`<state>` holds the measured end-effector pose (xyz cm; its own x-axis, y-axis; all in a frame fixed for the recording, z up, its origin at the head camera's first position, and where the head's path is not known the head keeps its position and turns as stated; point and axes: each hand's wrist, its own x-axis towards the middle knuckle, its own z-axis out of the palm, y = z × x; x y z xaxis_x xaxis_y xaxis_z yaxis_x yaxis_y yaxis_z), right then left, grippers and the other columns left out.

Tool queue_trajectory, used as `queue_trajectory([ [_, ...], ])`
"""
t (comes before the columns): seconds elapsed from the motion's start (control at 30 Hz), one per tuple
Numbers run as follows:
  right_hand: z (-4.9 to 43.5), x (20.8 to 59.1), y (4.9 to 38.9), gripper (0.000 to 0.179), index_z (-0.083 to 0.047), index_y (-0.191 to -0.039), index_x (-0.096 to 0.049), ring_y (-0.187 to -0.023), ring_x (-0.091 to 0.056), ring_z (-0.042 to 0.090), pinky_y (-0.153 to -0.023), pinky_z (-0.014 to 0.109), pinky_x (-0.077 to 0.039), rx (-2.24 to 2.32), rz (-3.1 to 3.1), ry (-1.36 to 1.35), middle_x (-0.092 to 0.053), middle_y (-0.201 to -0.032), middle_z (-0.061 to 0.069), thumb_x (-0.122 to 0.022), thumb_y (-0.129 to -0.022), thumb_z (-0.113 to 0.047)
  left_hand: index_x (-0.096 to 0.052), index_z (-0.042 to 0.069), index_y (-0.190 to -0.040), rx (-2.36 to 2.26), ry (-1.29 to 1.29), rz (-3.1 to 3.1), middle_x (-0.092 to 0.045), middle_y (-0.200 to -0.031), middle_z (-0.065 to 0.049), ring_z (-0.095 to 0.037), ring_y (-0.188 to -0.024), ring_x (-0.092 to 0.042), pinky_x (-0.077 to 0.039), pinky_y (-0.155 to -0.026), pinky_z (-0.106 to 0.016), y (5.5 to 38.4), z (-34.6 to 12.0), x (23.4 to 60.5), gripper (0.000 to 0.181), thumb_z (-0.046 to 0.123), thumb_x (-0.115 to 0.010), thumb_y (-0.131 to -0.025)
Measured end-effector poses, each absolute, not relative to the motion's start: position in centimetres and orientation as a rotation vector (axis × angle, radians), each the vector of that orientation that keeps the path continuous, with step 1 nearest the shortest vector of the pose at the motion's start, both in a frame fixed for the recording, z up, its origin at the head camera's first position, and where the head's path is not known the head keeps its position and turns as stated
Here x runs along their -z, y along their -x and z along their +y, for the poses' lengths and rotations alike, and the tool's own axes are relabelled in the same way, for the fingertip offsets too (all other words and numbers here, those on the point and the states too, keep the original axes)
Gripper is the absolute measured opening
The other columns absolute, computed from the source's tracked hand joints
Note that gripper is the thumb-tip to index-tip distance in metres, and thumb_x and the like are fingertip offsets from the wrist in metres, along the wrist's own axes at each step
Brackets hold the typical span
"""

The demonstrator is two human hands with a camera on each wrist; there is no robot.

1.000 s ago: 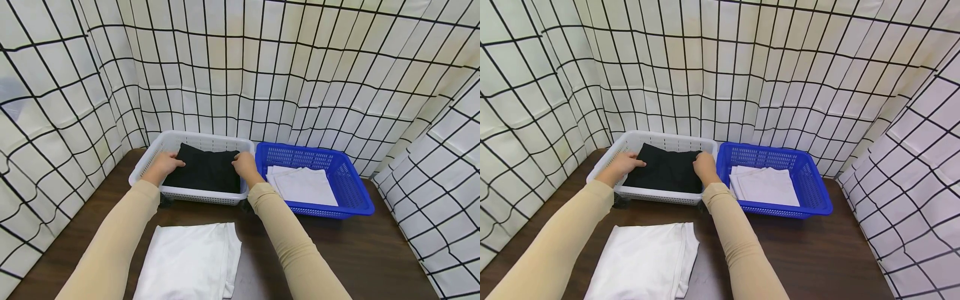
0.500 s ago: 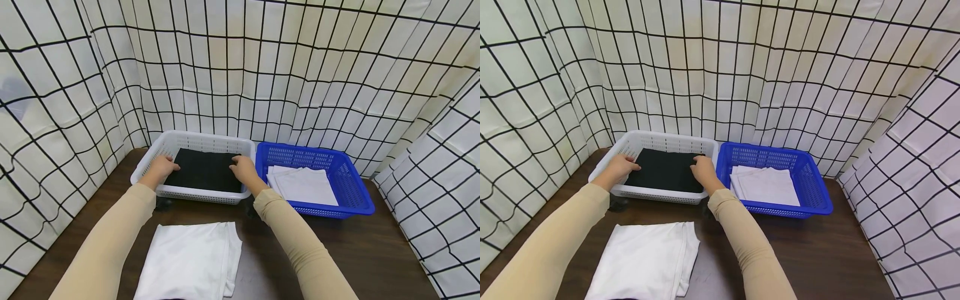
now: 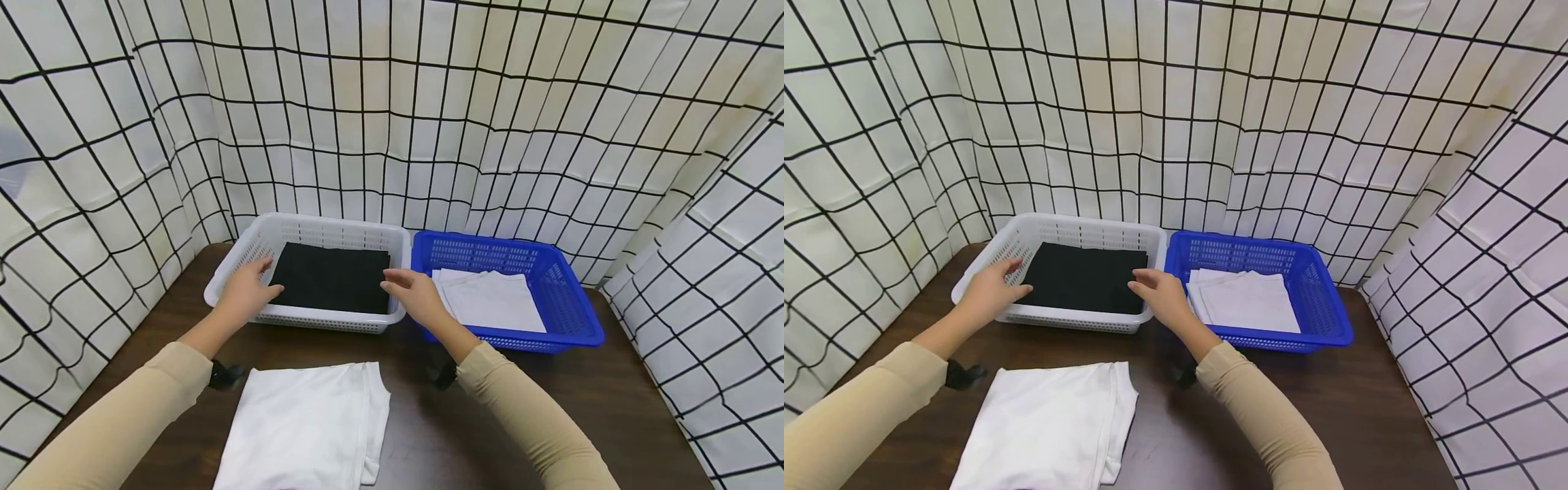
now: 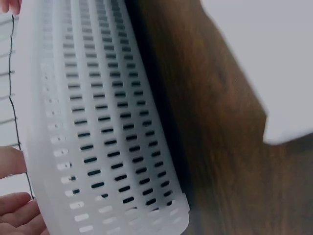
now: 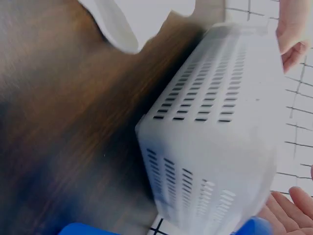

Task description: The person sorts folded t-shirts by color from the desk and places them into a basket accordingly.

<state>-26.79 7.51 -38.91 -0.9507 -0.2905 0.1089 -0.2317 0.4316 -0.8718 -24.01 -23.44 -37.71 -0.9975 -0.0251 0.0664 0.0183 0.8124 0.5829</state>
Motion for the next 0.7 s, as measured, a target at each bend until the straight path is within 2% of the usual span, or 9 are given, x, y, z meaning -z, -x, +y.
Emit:
queue_trajectory([
  [0.17,8.7,38.8,25.0,0.041,-0.007,-0.135,-0.061,-0.125,-0.062,0.027,-0.106,0.043,-0.05,1.634,2.483,0.523,-0.062,-0.137,0.015,-0.062,-0.098,-0.024,-0.04,-0.011,-0.145,0.89,0.062,-2.865,-0.041,-0.147,-0.036,-0.054,-0.136,-0.038,-0.037,-0.108,-0.067,21.8,-22.8,37.7,0.063,0.014,-0.066,-0.093],
  [0.5,10.0,38.4,21.6,0.039,-0.009,-0.131,-0.065,-0.122,-0.064,0.022,-0.104,0.039,-0.052,1.606,2.355,0.597,-0.067,-0.132,0.009,-0.065,-0.097,-0.028,-0.045,-0.007,-0.143,0.923,0.09,-2.752,-0.046,-0.145,-0.033,-0.052,-0.136,-0.041,-0.038,-0.109,-0.065,19.0,-22.2,37.4,0.058,0.012,-0.067,-0.093],
  [0.7,10.6,38.4,19.8,0.034,-0.007,-0.126,-0.068,-0.117,-0.066,0.02,-0.099,0.029,-0.054,1.652,2.227,0.622,-0.071,-0.124,0.012,-0.064,-0.097,-0.024,-0.051,-0.003,-0.141,1.021,0.047,-2.659,-0.053,-0.141,-0.029,-0.048,-0.133,-0.048,-0.044,-0.104,-0.064,16.8,-22.2,37.3,0.056,0.016,-0.07,-0.092],
])
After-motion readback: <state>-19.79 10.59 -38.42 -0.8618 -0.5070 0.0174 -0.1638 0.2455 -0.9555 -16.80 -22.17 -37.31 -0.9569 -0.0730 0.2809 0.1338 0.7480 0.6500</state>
